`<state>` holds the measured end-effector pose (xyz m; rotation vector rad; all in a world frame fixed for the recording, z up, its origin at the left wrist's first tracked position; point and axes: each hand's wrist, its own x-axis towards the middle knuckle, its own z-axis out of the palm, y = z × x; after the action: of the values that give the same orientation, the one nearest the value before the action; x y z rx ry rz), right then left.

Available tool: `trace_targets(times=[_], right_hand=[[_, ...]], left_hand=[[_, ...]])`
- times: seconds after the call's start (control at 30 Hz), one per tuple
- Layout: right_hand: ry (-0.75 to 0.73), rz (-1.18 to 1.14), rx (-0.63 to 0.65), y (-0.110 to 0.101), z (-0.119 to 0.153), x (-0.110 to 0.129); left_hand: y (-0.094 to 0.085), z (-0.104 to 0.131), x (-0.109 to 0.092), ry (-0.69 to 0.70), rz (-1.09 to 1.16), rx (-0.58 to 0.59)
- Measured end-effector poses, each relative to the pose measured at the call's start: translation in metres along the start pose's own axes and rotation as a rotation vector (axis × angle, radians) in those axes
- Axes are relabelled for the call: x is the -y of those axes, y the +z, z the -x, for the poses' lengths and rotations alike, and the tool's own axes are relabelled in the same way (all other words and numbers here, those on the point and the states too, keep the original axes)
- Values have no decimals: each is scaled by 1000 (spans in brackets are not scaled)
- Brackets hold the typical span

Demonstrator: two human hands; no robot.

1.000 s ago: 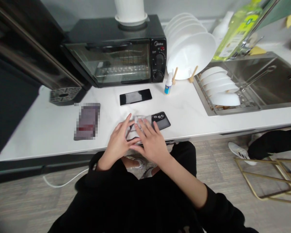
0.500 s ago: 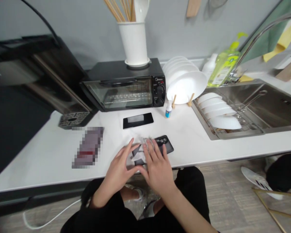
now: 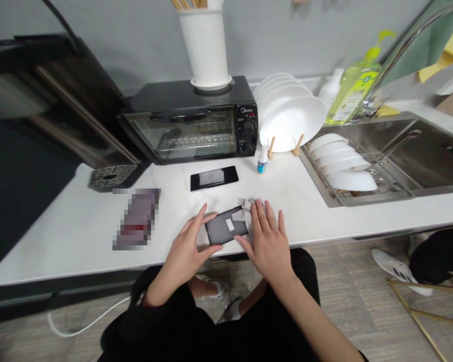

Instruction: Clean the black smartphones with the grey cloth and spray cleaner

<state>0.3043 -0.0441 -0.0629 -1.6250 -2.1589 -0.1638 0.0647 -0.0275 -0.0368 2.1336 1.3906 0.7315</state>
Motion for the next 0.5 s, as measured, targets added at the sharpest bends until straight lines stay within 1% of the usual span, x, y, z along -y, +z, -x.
trace_targets(times=[0.07, 0.13, 0.17, 0.2, 0.23, 0.3, 0.4, 0.43, 0.47, 0.5], right_hand=[[-90, -71, 53, 0, -6, 26], [-220, -168, 126, -4, -5, 51], [-274, -210, 159, -8, -2, 57], [-306, -236, 185, -12, 1, 58], [-314, -243, 201, -15, 6, 54], [-260, -199, 194, -21, 13, 30], [-64, -82, 113, -21, 14, -11], [2, -57, 85, -18, 10, -17], [48, -47, 66, -15, 5, -17], [60, -54, 62, -11, 0, -11]], left_hand=[[0, 1, 1, 4, 2, 10], [-1, 2, 2, 17, -1, 20], [-1, 2, 2, 21, -3, 25], [-2, 3, 2, 21, -3, 27], [-2, 2, 1, 18, -1, 27], [-2, 1, 0, 8, 3, 18], [-2, -1, -3, -6, -9, 4], [-1, -1, -3, -8, -14, 0], [-1, -2, -3, -5, -17, -4], [0, -2, -2, 6, -17, -9]])
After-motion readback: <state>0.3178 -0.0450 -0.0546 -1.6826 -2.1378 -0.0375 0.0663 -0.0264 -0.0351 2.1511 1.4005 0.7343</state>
